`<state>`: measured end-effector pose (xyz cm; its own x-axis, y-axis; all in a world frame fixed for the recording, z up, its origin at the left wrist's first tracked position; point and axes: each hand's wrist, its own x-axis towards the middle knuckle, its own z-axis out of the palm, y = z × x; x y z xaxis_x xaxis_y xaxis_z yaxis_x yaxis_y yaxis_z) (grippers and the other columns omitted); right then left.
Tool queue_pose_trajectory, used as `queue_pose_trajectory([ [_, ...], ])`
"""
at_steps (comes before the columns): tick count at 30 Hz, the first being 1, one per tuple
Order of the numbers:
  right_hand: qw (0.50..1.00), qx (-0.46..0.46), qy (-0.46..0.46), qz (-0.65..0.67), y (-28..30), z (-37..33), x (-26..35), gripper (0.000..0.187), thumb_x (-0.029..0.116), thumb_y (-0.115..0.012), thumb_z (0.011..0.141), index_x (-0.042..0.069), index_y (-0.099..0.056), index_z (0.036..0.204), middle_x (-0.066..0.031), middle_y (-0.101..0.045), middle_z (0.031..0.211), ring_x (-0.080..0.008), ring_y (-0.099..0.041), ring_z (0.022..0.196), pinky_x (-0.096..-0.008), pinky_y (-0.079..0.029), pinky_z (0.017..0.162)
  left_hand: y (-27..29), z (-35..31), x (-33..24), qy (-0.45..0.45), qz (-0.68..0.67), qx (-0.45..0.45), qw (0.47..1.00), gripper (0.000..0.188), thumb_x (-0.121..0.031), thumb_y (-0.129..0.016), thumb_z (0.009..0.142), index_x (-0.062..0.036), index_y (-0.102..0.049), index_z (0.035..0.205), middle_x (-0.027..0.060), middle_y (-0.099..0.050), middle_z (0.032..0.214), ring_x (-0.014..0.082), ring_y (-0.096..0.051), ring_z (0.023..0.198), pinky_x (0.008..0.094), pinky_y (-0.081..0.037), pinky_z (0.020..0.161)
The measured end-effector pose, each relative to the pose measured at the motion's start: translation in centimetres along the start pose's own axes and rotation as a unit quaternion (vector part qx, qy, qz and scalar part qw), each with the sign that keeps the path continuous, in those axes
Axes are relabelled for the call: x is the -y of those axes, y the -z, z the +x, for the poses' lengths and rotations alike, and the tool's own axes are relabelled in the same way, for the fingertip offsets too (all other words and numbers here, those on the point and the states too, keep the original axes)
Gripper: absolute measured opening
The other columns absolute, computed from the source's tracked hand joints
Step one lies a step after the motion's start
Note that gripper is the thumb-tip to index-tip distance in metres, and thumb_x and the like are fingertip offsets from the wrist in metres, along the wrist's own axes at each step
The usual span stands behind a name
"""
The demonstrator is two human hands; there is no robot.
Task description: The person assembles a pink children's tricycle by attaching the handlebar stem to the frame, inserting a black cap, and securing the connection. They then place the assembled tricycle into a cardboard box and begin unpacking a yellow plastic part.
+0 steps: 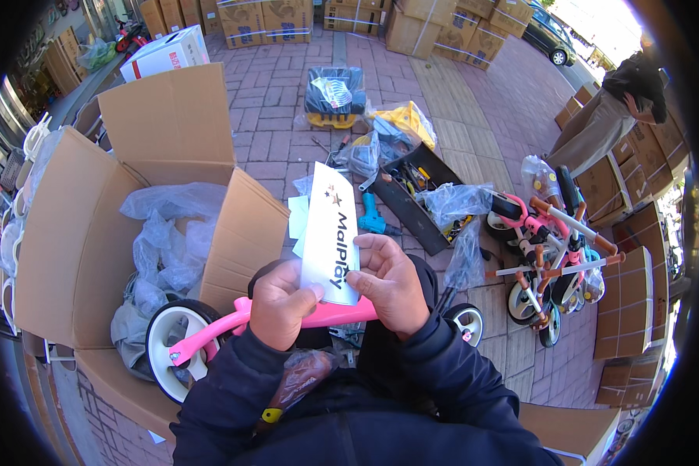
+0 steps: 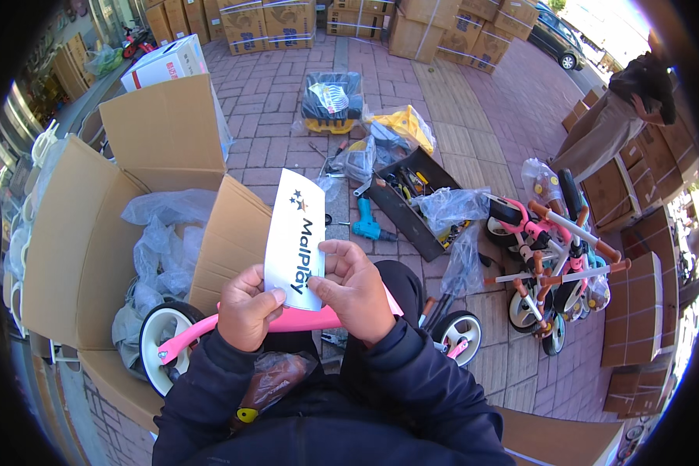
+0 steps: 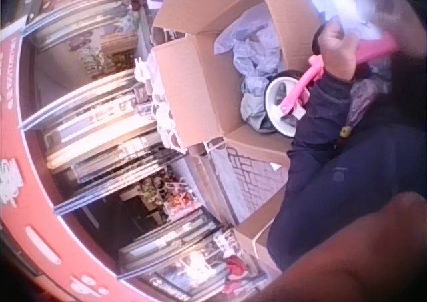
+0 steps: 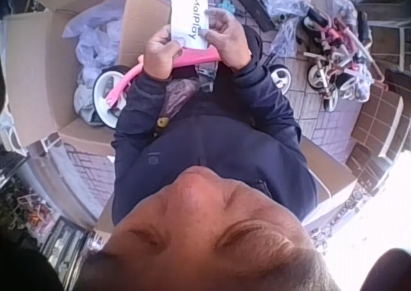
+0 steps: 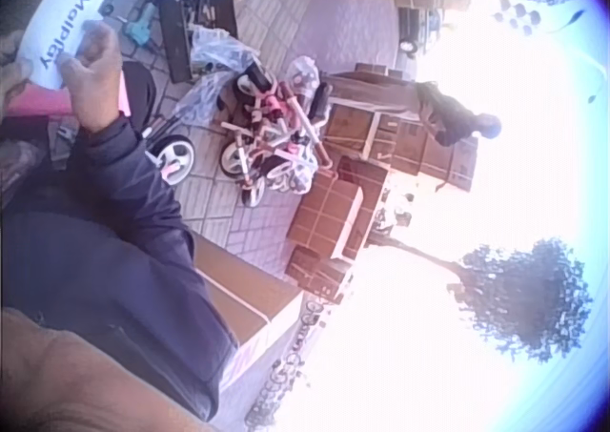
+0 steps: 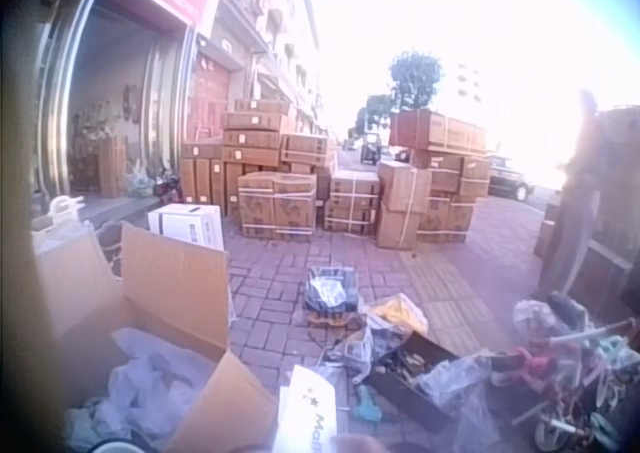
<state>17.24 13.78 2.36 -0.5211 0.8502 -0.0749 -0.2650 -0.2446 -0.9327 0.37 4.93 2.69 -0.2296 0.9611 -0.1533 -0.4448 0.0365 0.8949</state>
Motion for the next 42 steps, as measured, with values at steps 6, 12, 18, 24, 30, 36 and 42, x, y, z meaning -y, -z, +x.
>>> queue_pose_trajectory([
  [6, 0.990, -0.068, 0.093, 0.080, -1.0, 0.1, -0.7, 0.027, -0.008, -0.067, 0.092, 0.000, -0.054, 0.114, -0.0128, -0.070, 0.107, -0.0126, -0.069, 0.091, -0.0254, -0.058, 0.078, -0.5, 0.5, 0.7, 0.005, -0.134, 0.023, 0.991, 0.035, -0.010, -0.071, 0.089, 0.0013, -0.061, 0.121, 0.0118, -0.070, 0.102, 0.0160, -0.066, 0.081, 0.0265, -0.053, 0.069],
  [12, 0.995, -0.060, 0.073, 0.045, -1.6, 0.2, -1.0, 0.024, -0.006, -0.068, 0.093, -0.001, -0.056, 0.114, -0.0114, -0.070, 0.105, -0.0108, -0.069, 0.089, -0.0242, -0.057, 0.074, 0.0, 0.5, 1.0, -0.012, -0.050, 0.003, 0.999, 0.026, -0.010, -0.069, 0.092, 0.0029, -0.065, 0.113, 0.0112, -0.071, 0.099, 0.0162, -0.065, 0.084, 0.0290, -0.053, 0.076],
  [18, 0.998, -0.035, 0.054, -0.017, -2.4, -0.5, -0.5, 0.030, -0.006, -0.068, 0.094, -0.001, -0.055, 0.121, -0.0086, -0.070, 0.099, -0.0093, -0.067, 0.082, -0.0237, -0.055, 0.068, -0.1, 0.2, 0.8, -0.041, -0.051, -0.040, 0.997, 0.021, -0.008, -0.061, 0.096, 0.0056, -0.069, 0.109, 0.0098, -0.071, 0.097, 0.0139, -0.064, 0.083, 0.0281, -0.051, 0.077],
  [24, 0.915, -0.008, 0.095, -0.393, -2.2, -0.8, 1.2, 0.030, 0.004, -0.080, 0.083, -0.002, -0.068, 0.110, -0.0121, -0.069, 0.090, -0.0158, -0.067, 0.073, -0.0277, -0.052, 0.061, 0.2, 0.1, 0.6, -0.085, 0.091, -0.037, 0.992, 0.020, -0.009, -0.059, 0.098, 0.0057, -0.070, 0.107, 0.0081, -0.072, 0.095, 0.0137, -0.065, 0.082, 0.0293, -0.053, 0.077],
  [30, 0.837, -0.030, 0.340, -0.427, -2.7, -0.5, 1.1, 0.024, 0.004, -0.080, 0.077, 0.000, -0.073, 0.100, -0.0144, -0.068, 0.084, -0.0287, -0.067, 0.071, -0.0351, -0.055, 0.063, -0.1, -0.5, 0.4, -0.153, 0.264, -0.054, 0.951, 0.016, -0.005, -0.060, 0.099, 0.0056, -0.070, 0.107, 0.0083, -0.073, 0.093, 0.0140, -0.067, 0.081, 0.0300, -0.055, 0.077],
  [36, 0.845, -0.028, 0.324, -0.426, -3.0, -0.6, 0.7, 0.015, 0.001, -0.074, 0.076, 0.001, -0.071, 0.090, -0.0125, -0.069, 0.080, -0.0300, -0.068, 0.070, -0.0377, -0.055, 0.062, -0.3, -0.6, 0.4, -0.228, 0.394, -0.054, 0.889, 0.008, 0.000, -0.063, 0.095, 0.0028, -0.068, 0.100, 0.0098, -0.068, 0.080, 0.0177, -0.063, 0.071, 0.0304, -0.050, 0.068],
  [42, 0.819, -0.029, 0.327, -0.471, -2.9, -0.3, 0.9, 0.004, 0.002, -0.070, 0.075, 0.004, -0.069, 0.078, -0.0123, -0.065, 0.071, -0.0297, -0.067, 0.066, -0.0394, -0.055, 0.059, -0.9, -0.4, 0.3, -0.249, 0.399, -0.046, 0.881, 0.005, -0.002, -0.065, 0.093, 0.0021, -0.066, 0.093, 0.0133, -0.063, 0.074, 0.0248, -0.061, 0.065, 0.0340, -0.048, 0.062],
])
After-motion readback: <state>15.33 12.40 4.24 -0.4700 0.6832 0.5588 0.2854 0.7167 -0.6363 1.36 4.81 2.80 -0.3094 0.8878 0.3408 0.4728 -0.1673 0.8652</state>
